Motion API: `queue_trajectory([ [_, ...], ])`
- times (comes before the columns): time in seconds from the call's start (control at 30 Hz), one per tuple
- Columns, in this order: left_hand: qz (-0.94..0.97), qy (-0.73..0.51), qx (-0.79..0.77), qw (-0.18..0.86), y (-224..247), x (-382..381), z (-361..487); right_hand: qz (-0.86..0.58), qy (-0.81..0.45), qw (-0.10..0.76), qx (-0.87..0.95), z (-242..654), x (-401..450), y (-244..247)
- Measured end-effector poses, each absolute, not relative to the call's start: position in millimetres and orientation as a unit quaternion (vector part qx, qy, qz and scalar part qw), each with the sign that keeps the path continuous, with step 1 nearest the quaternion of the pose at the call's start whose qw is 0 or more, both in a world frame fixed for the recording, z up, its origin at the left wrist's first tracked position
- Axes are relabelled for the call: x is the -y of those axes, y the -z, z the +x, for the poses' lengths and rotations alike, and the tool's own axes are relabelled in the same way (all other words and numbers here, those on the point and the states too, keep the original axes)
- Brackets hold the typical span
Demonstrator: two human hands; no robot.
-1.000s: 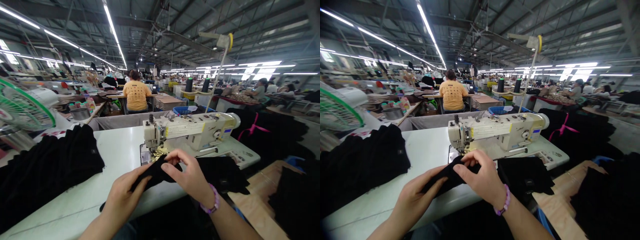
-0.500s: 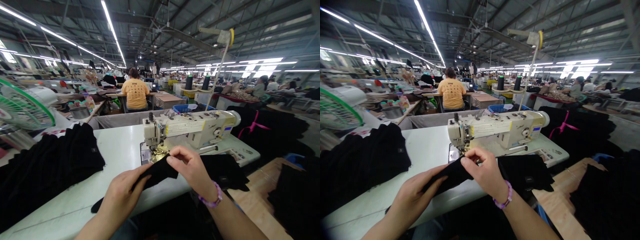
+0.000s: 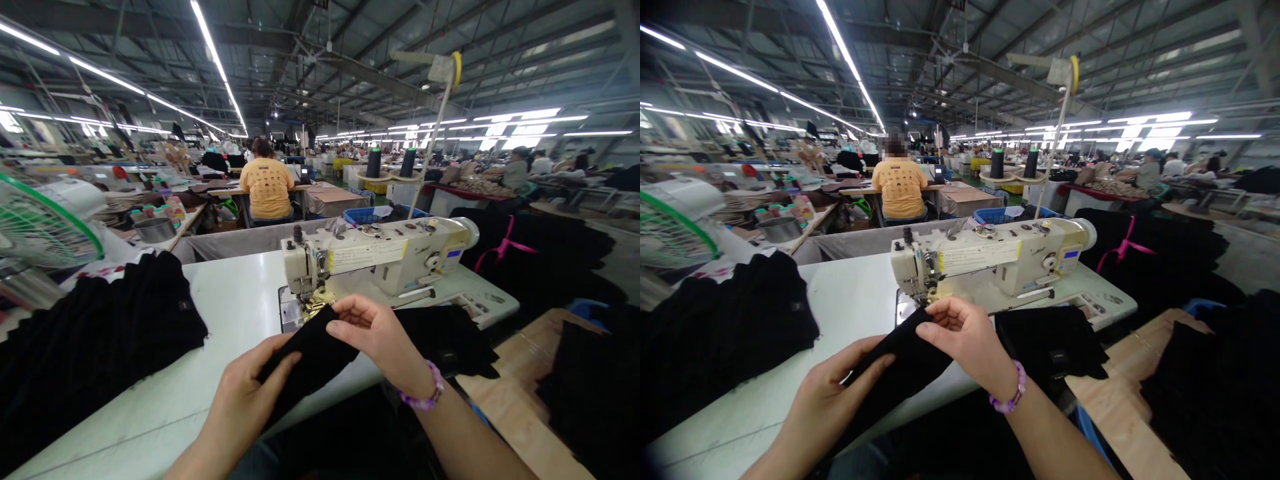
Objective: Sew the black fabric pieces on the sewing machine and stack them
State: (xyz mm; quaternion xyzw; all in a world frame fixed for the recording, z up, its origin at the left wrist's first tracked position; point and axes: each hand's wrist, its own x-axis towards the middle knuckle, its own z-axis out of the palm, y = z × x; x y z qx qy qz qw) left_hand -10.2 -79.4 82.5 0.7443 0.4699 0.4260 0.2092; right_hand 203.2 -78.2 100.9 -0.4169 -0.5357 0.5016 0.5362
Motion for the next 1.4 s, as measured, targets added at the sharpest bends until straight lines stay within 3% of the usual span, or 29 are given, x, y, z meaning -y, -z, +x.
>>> queue_trajectory([
  [0.2,0.743,-0.436,-0.467,0.2,-79,80,-9,-0.417,-0.553,0.511,0.509,204,81,-103],
  [0.33,0.754,-0.421,-0.467,0.188,-75,78,-12,-0.448,-0.485,0.526,0.536,204,84,-104],
  [0.57,0.792,-0.492,-0.362,-0.003,-94,87,-1,-0.461,-0.398,0.523,0.597,200,91,-108],
  [0.7,0.793,-0.51,-0.329,-0.05,-108,92,12,-0.436,-0.376,0.522,0.63,197,94,-111],
  [1.23,0.792,-0.508,-0.332,-0.056,-137,90,21,-0.426,-0.217,0.49,0.729,197,100,-135],
  [1.4,0.749,-0.526,-0.39,0.101,-158,85,4,-0.365,-0.136,0.474,0.79,213,95,-142],
])
